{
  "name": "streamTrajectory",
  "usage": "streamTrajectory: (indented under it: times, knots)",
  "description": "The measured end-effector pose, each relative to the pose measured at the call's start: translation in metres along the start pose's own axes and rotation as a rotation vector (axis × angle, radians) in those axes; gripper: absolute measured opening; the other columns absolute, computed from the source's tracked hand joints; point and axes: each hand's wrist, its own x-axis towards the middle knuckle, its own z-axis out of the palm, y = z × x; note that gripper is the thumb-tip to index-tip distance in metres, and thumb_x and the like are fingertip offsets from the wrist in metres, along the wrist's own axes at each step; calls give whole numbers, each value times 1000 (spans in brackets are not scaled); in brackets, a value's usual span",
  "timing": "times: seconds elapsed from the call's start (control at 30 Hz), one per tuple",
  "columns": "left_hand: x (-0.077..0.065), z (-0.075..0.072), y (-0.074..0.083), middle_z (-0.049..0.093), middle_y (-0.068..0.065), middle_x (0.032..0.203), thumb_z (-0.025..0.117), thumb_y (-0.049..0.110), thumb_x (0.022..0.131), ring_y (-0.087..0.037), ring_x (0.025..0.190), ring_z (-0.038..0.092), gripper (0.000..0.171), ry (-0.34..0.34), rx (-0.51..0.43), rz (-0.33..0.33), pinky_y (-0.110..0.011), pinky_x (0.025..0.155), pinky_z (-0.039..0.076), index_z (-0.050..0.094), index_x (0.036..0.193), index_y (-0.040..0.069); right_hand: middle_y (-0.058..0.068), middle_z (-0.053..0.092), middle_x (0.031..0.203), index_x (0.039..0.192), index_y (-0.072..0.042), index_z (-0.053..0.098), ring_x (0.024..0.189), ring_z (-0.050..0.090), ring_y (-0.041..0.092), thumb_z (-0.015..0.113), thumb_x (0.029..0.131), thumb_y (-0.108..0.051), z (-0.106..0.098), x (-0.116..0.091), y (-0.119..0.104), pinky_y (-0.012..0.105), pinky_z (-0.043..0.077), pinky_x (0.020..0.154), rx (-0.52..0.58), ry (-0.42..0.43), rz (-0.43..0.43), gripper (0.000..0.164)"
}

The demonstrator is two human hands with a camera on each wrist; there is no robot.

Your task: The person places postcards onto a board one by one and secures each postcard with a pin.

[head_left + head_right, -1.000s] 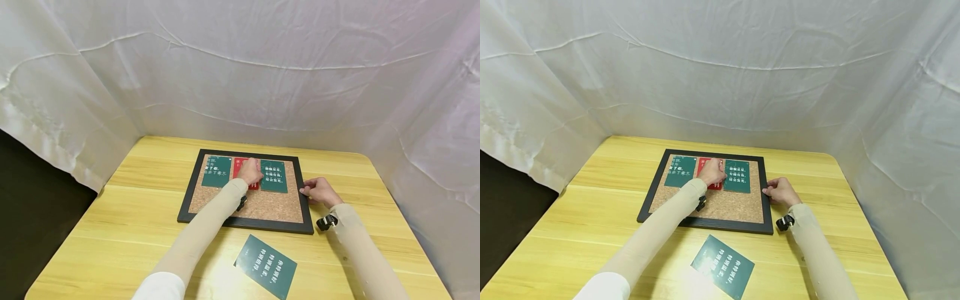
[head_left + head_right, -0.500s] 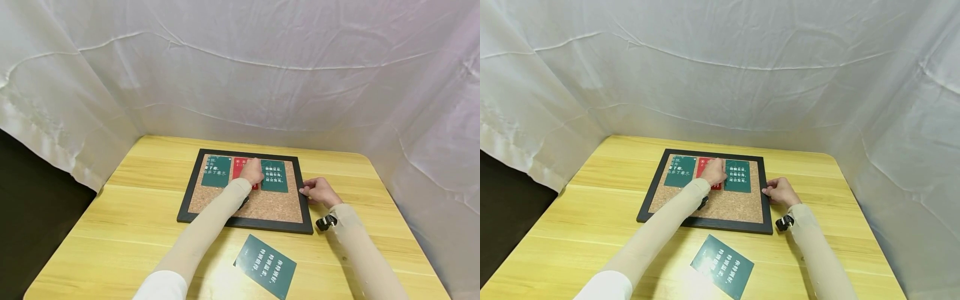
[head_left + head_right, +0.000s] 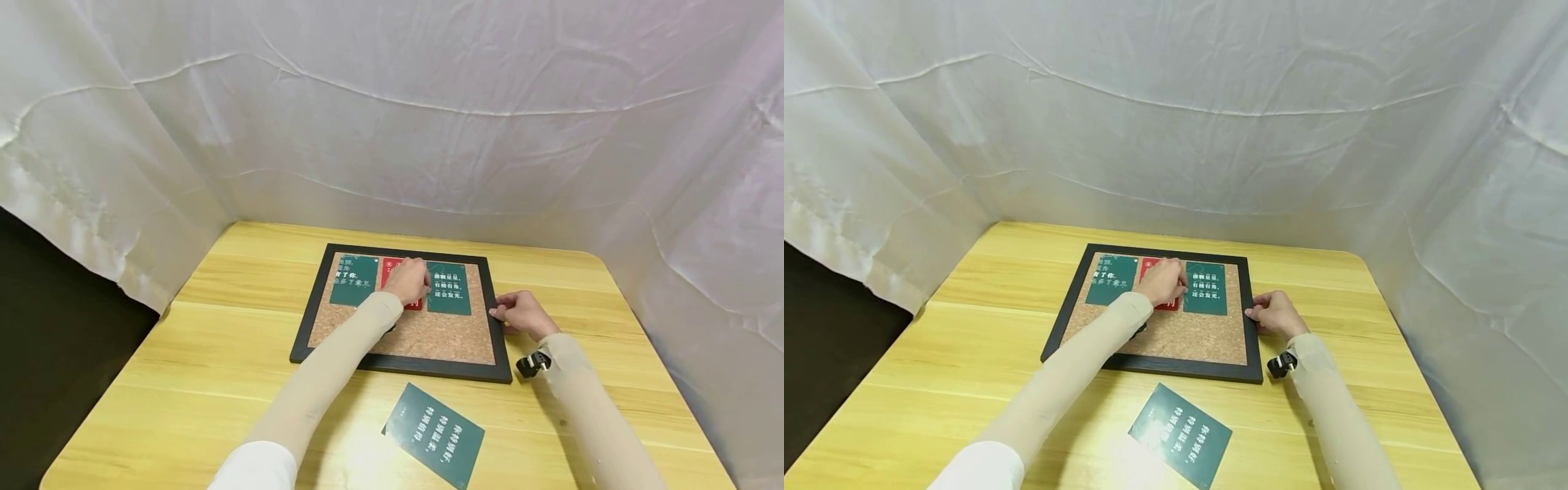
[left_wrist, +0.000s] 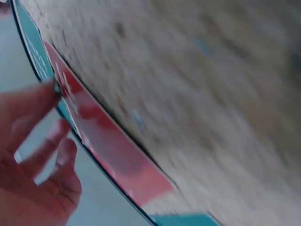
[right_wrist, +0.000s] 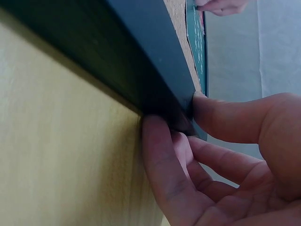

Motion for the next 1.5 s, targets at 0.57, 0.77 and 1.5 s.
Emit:
streamTrajectory:
  times: [0.57, 0.77, 1.5]
  knots:
    - [-9, -4, -24, 72, 9, 106, 72, 50, 95, -21, 116, 54, 24, -144, 57, 189, -41, 99, 41, 67, 98, 28, 34, 56, 136, 145, 14, 48, 100, 66, 24, 60, 103, -8, 1, 1, 1, 41, 63, 88, 8, -3, -4, 49]
    - [-10, -2, -26, 70, 9, 119, 71, 51, 95, -23, 125, 51, 27, -153, 45, 189, -44, 102, 39, 65, 106, 27, 34, 56, 137, 145, 13, 48, 100, 66, 23, 61, 103, -9, 0, 0, 2, 41, 62, 88, -4, -3, -3, 49]
    - [-8, 0, -17, 64, 10, 140, 68, 53, 97, -23, 133, 46, 36, -170, 64, 169, -47, 107, 35, 63, 123, 29, 34, 59, 134, 142, 15, 50, 98, 69, 22, 60, 103, -10, -9, -4, 1, 42, 63, 86, -27, -5, -10, 47]
